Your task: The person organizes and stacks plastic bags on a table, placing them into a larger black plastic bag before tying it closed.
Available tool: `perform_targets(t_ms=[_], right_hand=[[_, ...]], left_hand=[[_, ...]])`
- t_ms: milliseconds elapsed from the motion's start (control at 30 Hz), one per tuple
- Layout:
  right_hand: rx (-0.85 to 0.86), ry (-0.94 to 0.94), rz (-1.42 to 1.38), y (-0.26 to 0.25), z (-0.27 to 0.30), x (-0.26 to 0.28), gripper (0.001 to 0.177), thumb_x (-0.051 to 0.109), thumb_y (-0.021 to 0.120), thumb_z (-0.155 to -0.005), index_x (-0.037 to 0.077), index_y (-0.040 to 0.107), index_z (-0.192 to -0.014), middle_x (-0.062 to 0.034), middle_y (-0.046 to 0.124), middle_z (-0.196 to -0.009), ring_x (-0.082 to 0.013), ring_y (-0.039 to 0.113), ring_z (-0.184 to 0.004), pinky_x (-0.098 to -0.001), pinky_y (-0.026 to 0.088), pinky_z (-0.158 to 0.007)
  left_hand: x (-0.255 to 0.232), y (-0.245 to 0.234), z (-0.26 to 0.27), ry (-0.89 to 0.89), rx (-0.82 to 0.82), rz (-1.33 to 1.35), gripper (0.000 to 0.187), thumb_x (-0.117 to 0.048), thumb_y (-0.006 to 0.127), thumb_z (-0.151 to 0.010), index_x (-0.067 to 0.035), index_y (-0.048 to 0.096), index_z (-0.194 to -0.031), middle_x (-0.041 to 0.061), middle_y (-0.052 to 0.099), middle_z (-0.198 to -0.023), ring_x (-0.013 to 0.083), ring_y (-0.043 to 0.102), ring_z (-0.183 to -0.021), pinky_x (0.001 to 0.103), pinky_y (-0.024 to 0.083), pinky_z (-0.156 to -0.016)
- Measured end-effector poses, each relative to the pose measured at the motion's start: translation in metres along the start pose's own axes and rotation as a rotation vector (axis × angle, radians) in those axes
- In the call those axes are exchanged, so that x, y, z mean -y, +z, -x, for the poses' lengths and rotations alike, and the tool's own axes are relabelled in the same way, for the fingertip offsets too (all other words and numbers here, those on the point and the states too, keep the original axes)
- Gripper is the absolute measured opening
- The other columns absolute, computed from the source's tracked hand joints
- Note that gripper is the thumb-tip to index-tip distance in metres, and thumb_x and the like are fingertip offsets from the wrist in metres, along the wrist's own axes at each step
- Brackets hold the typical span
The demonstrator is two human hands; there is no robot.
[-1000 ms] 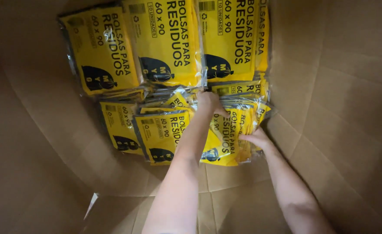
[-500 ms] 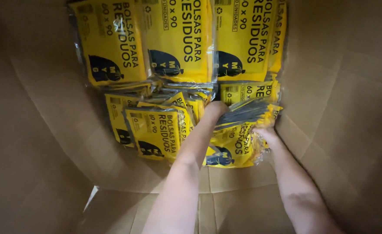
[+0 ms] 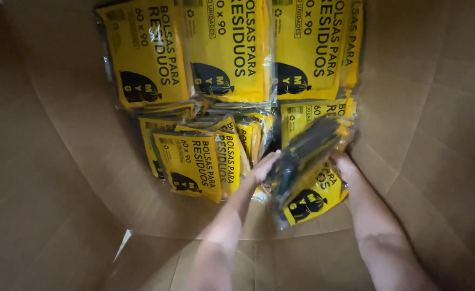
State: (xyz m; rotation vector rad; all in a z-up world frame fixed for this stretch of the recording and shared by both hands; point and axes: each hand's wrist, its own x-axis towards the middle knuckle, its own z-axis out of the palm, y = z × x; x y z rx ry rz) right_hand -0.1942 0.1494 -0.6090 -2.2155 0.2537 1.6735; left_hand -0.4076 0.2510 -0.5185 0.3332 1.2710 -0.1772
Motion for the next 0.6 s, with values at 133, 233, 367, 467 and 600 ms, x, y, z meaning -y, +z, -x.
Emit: perform_targets(t_ms=[133, 233, 367, 467, 600], right_hand=[[-0.003, -0.072, 0.051, -0.026, -0.048, -0.034, 0.066, 0.039, 0.086, -0.08, 0.004, 0.057, -0.128, -0.0217, 0.064, -0.108, -0.0355, 0.066, -0.096, -0.0486, 0.056, -0.08], [-0.02, -0.091, 0.032, -0.001, 0.016, -0.003, 0.077, 0.037, 0.085, -0.082, -0.015, 0.053, -0.129, -0.0306, 0.058, -0.112, -0.0392, 0.059, -0.101, -0.0546, 0.049, -0.085], [-0.053, -0.125, 0.244, 0.02, 0.093, 0.033, 0.079, 0.057, 0.083, -0.079, -0.006, 0.064, -0.122, -0.0276, 0.065, -0.11, -0.0376, 0.064, -0.106, -0.0518, 0.051, -0.085], [-0.101, -0.138, 0.307, 0.024, 0.146, 0.04, 0.07, 0.061, 0.08, -0.078, 0.0, 0.072, -0.113, -0.0222, 0.07, -0.104, -0.0347, 0.068, -0.102, -0.0469, 0.054, -0.08], [-0.107, -0.19, 0.308, 0.017, 0.26, 0.076, 0.069, 0.053, 0.076, -0.082, -0.005, 0.07, -0.118, -0.0281, 0.068, -0.116, -0.0391, 0.063, -0.116, -0.0498, 0.05, -0.094]], left_hand=[[0.11, -0.022, -0.1, -0.016, 0.16, 0.761, 0.093, -0.078, 0.038, -0.096, -0.004, 0.043, -0.152, 0.021, 0.043, -0.154, 0.0379, 0.047, -0.136, 0.045, 0.037, -0.115], [0.07, -0.012, -0.026, -0.049, 0.041, 0.821, 0.105, -0.087, 0.038, -0.085, -0.009, 0.035, -0.155, 0.017, 0.028, -0.16, 0.0371, 0.031, -0.144, 0.043, 0.025, -0.122], [0.028, -0.013, 0.067, -0.017, -0.054, 0.768, 0.111, -0.092, 0.035, -0.08, -0.014, 0.029, -0.158, 0.015, 0.021, -0.164, 0.0367, 0.023, -0.149, 0.045, 0.019, -0.125], [0.021, -0.005, 0.113, 0.038, -0.077, 0.643, 0.104, -0.089, 0.04, -0.082, -0.019, 0.029, -0.158, 0.012, 0.024, -0.163, 0.0351, 0.026, -0.148, 0.047, 0.02, -0.124], [0.012, 0.01, 0.225, 0.165, -0.225, 0.188, 0.112, -0.063, 0.084, -0.072, -0.02, 0.028, -0.159, 0.011, 0.03, -0.162, 0.0251, 0.027, -0.149, 0.046, 0.02, -0.124]])
